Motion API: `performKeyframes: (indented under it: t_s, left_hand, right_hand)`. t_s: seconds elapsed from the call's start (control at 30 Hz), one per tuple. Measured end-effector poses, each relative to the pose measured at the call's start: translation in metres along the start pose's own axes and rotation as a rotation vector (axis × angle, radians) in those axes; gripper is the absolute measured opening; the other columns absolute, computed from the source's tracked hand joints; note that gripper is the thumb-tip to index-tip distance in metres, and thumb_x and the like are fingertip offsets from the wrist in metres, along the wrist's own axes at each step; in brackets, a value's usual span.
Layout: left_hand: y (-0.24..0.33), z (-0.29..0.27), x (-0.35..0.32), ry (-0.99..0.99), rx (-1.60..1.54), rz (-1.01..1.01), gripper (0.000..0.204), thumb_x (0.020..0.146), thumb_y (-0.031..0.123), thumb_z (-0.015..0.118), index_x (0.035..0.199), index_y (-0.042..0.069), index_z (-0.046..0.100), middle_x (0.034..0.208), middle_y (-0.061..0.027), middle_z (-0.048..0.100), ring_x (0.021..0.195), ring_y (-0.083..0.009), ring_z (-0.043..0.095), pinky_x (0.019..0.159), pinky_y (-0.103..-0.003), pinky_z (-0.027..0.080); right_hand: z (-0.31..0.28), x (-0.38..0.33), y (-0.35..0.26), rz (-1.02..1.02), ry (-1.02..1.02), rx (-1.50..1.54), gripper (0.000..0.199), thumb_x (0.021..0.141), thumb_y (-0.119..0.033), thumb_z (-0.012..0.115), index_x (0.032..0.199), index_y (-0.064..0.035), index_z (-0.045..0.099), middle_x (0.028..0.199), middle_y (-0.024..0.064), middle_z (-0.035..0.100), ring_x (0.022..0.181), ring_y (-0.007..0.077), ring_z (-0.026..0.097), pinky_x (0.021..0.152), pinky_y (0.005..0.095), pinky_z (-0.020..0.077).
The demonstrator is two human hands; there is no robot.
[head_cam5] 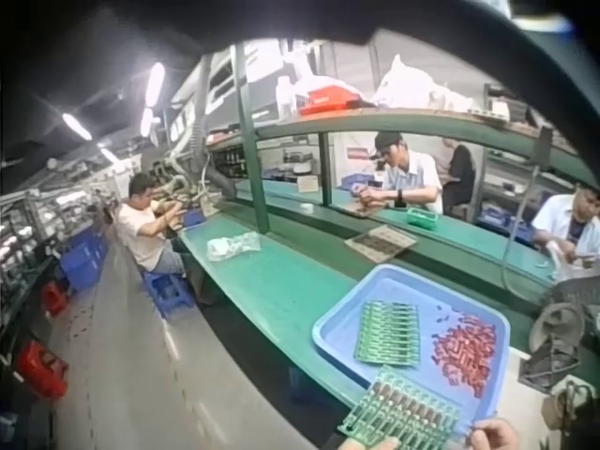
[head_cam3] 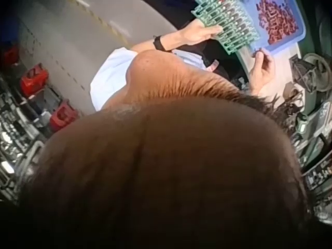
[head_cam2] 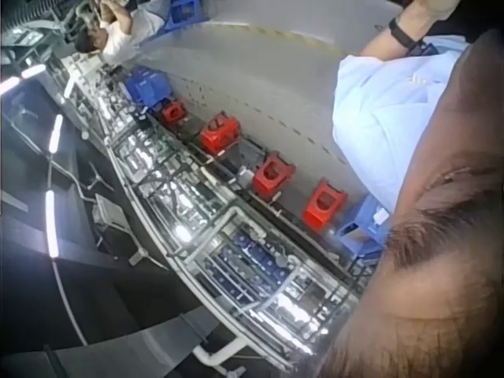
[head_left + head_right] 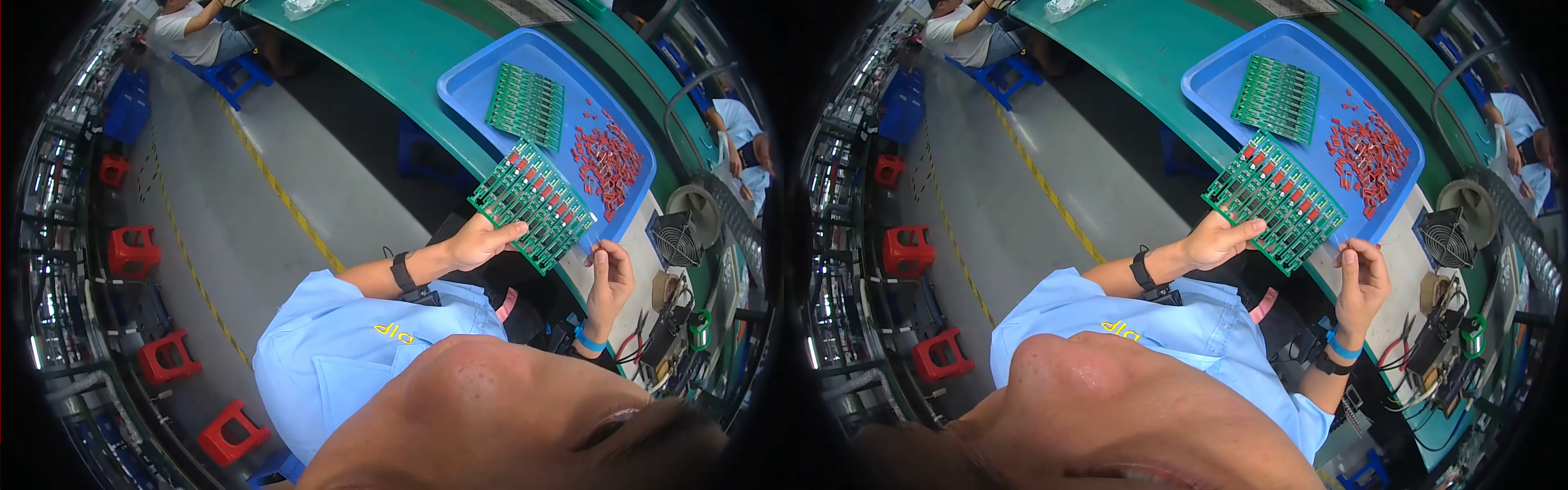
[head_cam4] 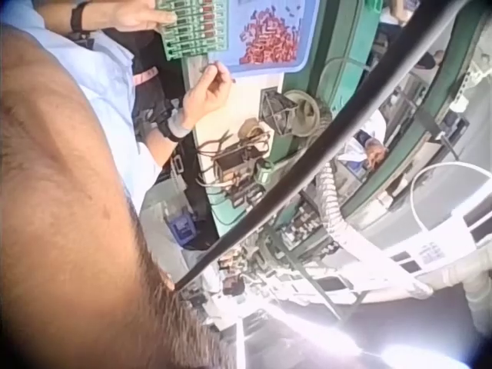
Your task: The person picks up a circuit board and inserts red components into it by hand before placing the board onto a rack. He then picks up another circuit board from a tray and continues inserting red components into the slots.
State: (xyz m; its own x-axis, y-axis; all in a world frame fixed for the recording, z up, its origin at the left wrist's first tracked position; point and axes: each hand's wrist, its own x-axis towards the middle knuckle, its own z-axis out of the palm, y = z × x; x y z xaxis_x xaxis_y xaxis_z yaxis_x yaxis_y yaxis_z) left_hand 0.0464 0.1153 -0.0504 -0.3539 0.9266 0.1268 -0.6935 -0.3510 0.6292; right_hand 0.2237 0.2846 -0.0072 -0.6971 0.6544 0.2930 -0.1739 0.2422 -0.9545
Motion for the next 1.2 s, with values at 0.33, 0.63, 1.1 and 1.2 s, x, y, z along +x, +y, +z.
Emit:
performKeyframes:
  t_s: [0.33, 0.63, 1.1, 1.2]
  left_hand:
    - [0.009, 0.001, -0.01, -0.023, -0.003, 0.074, 0.036, 0.101, 0.008, 0.048, 0.136, 0.009, 0.043, 0.126, -0.0068, 0.058, 0.112, -0.0173, 0.06, 0.091, -0.037, 0.054]
    - [0.014, 0.0, -0.016, -0.045, -0.001, 0.116, 0.036, 0.101, 0.008, 0.048, 0.136, 0.008, 0.044, 0.127, -0.0082, 0.058, 0.113, -0.0195, 0.06, 0.092, -0.039, 0.054]
    - [-0.002, -0.006, -0.009, -0.008, -0.004, 0.027, 0.036, 0.099, 0.005, 0.051, 0.134, 0.005, 0.045, 0.126, -0.0113, 0.057, 0.113, -0.0237, 0.059, 0.092, -0.042, 0.053]
    - [-0.003, 0.004, 0.003, 0.021, 0.036, -0.021, 0.038, 0.099, 0.003, 0.05, 0.136, 0.005, 0.043, 0.127, -0.0114, 0.056, 0.112, -0.0241, 0.059, 0.091, -0.043, 0.053]
  right_hand:
    - [0.019, 0.002, -0.019, 0.004, -0.067, -0.016, 0.015, 0.092, -0.004, 0.064, 0.105, 0.0033, 0.062, 0.097, 0.0099, 0.068, 0.08, 0.0122, 0.06, 0.071, 0.0246, 0.0496]
    - [0.034, 0.005, -0.033, -0.1, -0.085, 0.025, 0.011, 0.093, -0.003, 0.062, 0.102, 0.0025, 0.061, 0.097, 0.0103, 0.066, 0.08, 0.0123, 0.06, 0.071, 0.025, 0.0498]
    - [0.025, -0.007, -0.043, -0.016, 0.059, -0.108, 0.014, 0.091, 0.001, 0.063, 0.104, 0.0047, 0.064, 0.09, 0.009, 0.068, 0.079, 0.0142, 0.064, 0.072, 0.0263, 0.0515]
    - [0.013, -0.008, -0.025, -0.008, 0.136, -0.095, 0.014, 0.089, 0.002, 0.064, 0.103, 0.0054, 0.065, 0.091, 0.0098, 0.069, 0.08, 0.0141, 0.065, 0.073, 0.0263, 0.0522]
